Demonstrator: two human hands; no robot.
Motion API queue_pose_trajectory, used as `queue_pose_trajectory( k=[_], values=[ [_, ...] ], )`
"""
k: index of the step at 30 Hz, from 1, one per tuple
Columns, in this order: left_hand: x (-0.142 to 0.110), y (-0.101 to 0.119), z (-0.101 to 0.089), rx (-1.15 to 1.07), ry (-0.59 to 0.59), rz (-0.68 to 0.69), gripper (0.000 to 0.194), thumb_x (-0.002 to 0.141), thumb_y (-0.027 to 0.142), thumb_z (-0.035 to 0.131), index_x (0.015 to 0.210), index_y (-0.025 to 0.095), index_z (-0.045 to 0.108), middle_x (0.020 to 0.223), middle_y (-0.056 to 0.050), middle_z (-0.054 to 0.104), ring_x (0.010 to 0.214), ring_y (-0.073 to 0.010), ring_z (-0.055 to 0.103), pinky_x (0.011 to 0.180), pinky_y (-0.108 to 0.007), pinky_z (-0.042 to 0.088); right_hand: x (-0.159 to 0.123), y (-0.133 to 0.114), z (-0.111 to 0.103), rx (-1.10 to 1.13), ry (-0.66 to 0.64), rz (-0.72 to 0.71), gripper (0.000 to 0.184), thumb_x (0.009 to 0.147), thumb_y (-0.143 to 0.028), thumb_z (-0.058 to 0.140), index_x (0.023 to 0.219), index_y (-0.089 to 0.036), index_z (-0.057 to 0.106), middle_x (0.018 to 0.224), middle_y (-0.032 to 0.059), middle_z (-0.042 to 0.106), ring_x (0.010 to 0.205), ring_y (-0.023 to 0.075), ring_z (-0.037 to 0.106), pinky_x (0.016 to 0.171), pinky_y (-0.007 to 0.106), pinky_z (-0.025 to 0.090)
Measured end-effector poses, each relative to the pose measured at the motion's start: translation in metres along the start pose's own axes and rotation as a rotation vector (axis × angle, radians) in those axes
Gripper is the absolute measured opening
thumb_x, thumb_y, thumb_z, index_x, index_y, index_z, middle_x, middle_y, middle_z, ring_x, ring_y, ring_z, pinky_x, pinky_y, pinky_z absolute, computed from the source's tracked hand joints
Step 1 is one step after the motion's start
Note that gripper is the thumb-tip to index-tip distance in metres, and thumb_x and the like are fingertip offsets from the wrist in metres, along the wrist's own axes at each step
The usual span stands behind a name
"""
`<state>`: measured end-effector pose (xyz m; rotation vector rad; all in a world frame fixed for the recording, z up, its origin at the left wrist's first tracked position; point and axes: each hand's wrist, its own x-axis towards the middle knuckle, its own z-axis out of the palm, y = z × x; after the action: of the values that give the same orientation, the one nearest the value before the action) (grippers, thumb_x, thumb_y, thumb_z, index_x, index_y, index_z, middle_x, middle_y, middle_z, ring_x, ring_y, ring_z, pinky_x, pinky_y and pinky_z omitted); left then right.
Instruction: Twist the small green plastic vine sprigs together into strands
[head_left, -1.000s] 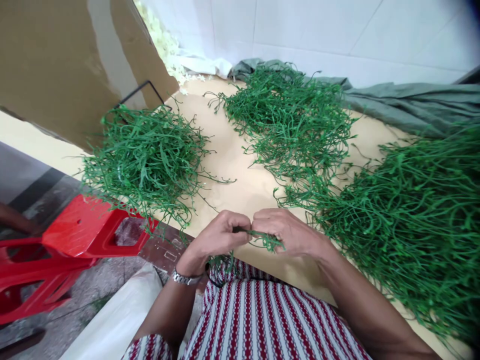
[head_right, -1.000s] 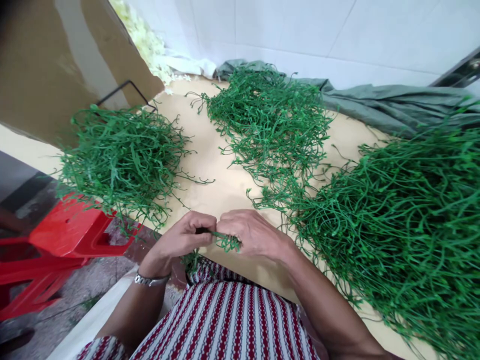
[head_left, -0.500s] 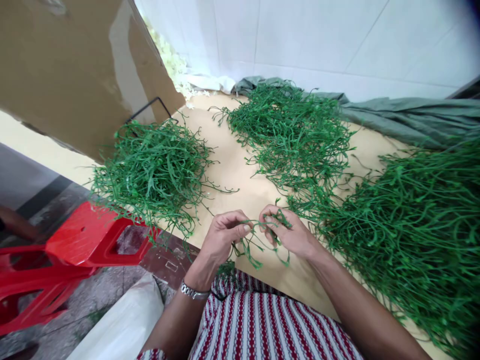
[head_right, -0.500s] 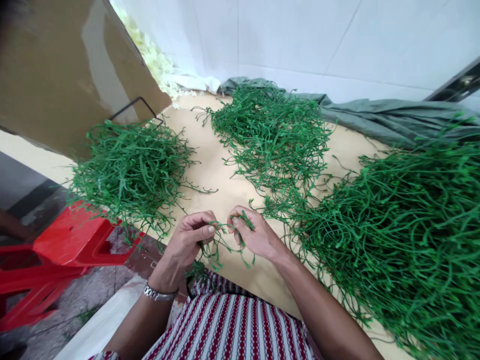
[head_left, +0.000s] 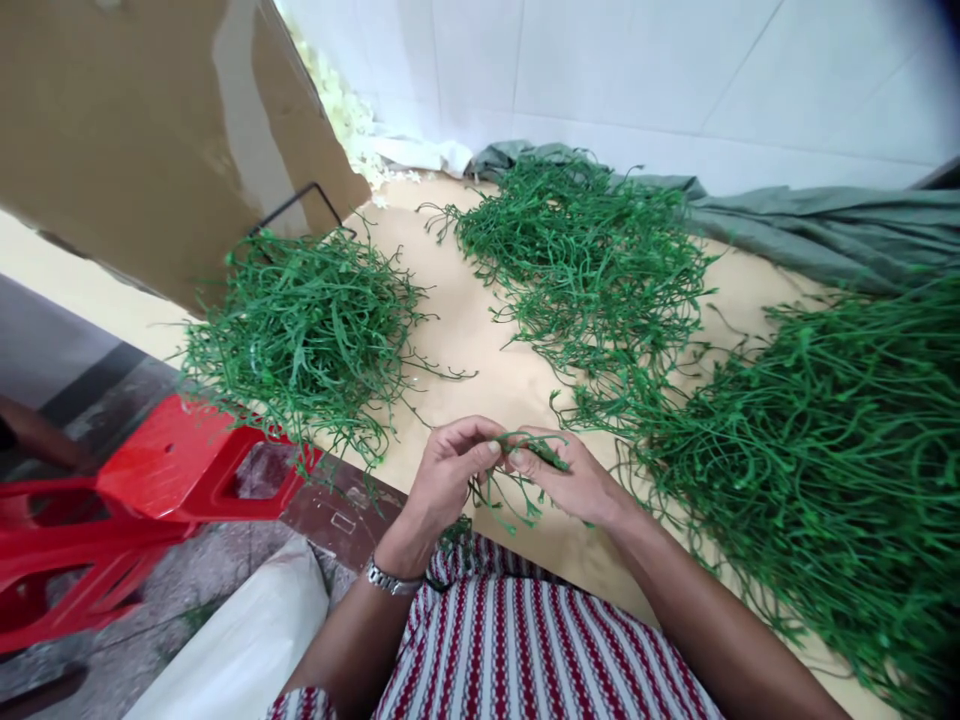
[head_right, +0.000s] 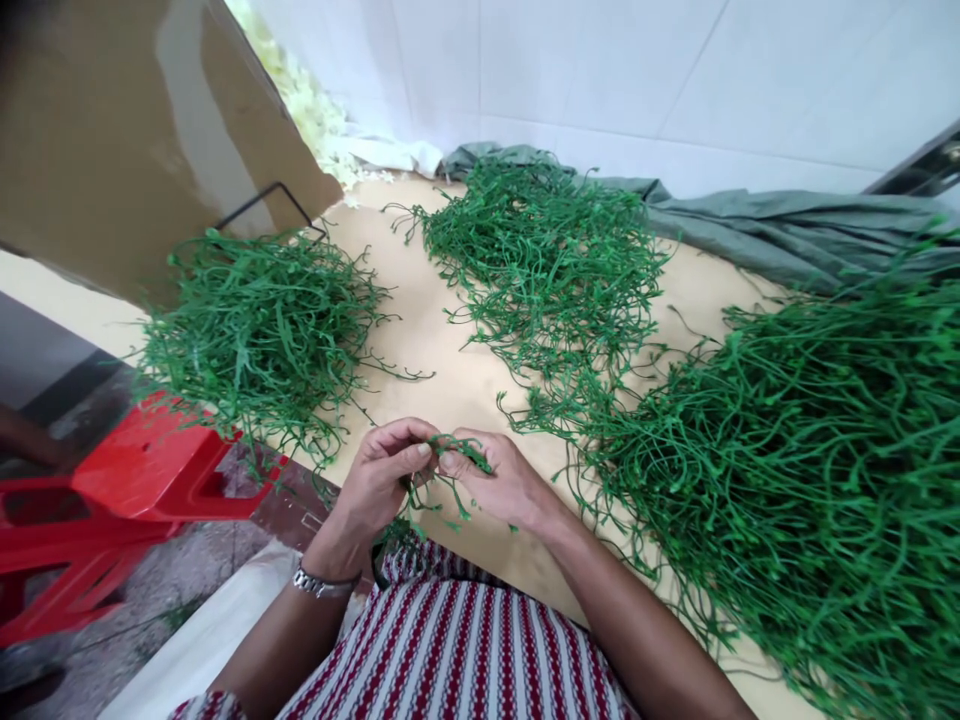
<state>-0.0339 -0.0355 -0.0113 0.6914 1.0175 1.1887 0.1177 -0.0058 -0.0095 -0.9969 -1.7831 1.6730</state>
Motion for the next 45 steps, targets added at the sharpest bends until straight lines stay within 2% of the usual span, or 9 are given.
queue_pose_trajectory(
  k=[8,13,21,28,32,36,40,43,45],
  values=[
    [-0.002,0.0,0.006,-0.046,0.019,-0.045,0.013,0.062,0.022,0.069,0.065,0.013,0.06,0.053,0.002,0.056,0.044,-0.008,0.051,0.039,-0.017,0.028,-0.002,-0.009,-0.003,-0.035,-0.086,0.016,0.026,0.085,-0.033,0.045,0.069,-0.014,0.052,0.062,-0.0011,0.049,0.057,0.009,0.042,0.051,0.02,0.033],
    [-0.005,-0.009,0.018,-0.143,0.198,0.069,0.014,0.062,0.021,0.067,0.063,0.015,0.054,0.053,0.005,0.05,0.041,-0.0044,0.04,0.04,-0.017,0.026,0.0,-0.012,0.009,-0.152,-0.001,-0.025,0.025,0.086,-0.027,0.039,0.064,-0.016,0.047,0.056,-0.0032,0.042,0.052,0.0083,0.037,0.048,0.02,0.029],
    [0.001,-0.015,0.024,0.285,0.345,0.396,0.009,0.073,0.018,0.055,0.064,0.017,0.053,0.058,0.004,0.043,0.055,-0.0098,0.038,0.053,-0.022,0.031,0.003,-0.014,0.015,-0.469,0.217,-0.064,0.023,0.076,-0.02,0.04,0.054,-0.019,0.031,0.048,-0.0048,0.033,0.045,0.008,0.03,0.047,0.024,0.022],
    [0.003,-0.013,0.03,0.524,0.329,0.621,0.013,0.075,0.012,0.051,0.064,0.018,0.05,0.062,0.002,0.043,0.061,-0.0122,0.042,0.059,-0.025,0.033,0.005,-0.018,0.009,-0.187,0.199,0.084,0.024,0.074,-0.024,0.038,0.052,-0.02,0.028,0.048,-0.006,0.026,0.044,0.0069,0.026,0.043,0.022,0.021],
    [0.007,-0.013,0.026,0.416,0.235,0.481,0.01,0.077,0.019,0.053,0.067,0.018,0.052,0.062,0.002,0.044,0.059,-0.0113,0.041,0.057,-0.024,0.033,0.003,-0.021,0.003,-0.128,0.181,0.101,0.025,0.075,-0.026,0.039,0.052,-0.019,0.034,0.046,-0.0063,0.028,0.042,0.0064,0.027,0.04,0.02,0.021],
    [0.009,-0.006,0.015,0.264,0.045,0.221,0.016,0.074,0.031,0.059,0.072,0.016,0.056,0.058,0.004,0.045,0.05,-0.0076,0.034,0.048,-0.021,0.027,-0.002,-0.023,-0.009,-0.175,0.069,0.076,0.025,0.079,-0.029,0.039,0.057,-0.017,0.043,0.048,-0.0054,0.033,0.042,0.0064,0.029,0.039,0.019,0.022],
    [0.01,0.007,0.006,0.346,-0.218,0.061,0.025,0.07,0.037,0.063,0.064,0.013,0.059,0.052,0.003,0.045,0.048,-0.0073,0.033,0.047,-0.021,0.025,-0.005,-0.023,-0.021,-0.253,-0.027,-0.01,0.02,0.079,-0.027,0.042,0.062,-0.017,0.045,0.053,-0.0042,0.039,0.047,0.0068,0.033,0.042,0.018,0.026],
    [0.01,0.013,0.005,0.305,-0.396,-0.029,0.031,0.066,0.042,0.066,0.056,0.013,0.061,0.053,-0.001,0.051,0.052,-0.0104,0.041,0.051,-0.023,0.03,-0.006,-0.025,-0.026,-0.204,-0.171,0.042,0.023,0.079,-0.028,0.044,0.059,-0.017,0.043,0.051,-0.0051,0.036,0.045,0.006,0.032,0.041,0.018,0.026],
    [0.009,0.01,0.007,0.188,-0.407,-0.085,0.034,0.061,0.044,0.069,0.05,0.013,0.06,0.047,-0.001,0.047,0.048,-0.0098,0.039,0.048,-0.024,0.028,-0.007,-0.025,-0.026,-0.096,-0.262,0.084,0.025,0.079,-0.03,0.046,0.058,-0.016,0.043,0.05,-0.0052,0.037,0.043,0.0055,0.032,0.039,0.018,0.026]
  ],
)
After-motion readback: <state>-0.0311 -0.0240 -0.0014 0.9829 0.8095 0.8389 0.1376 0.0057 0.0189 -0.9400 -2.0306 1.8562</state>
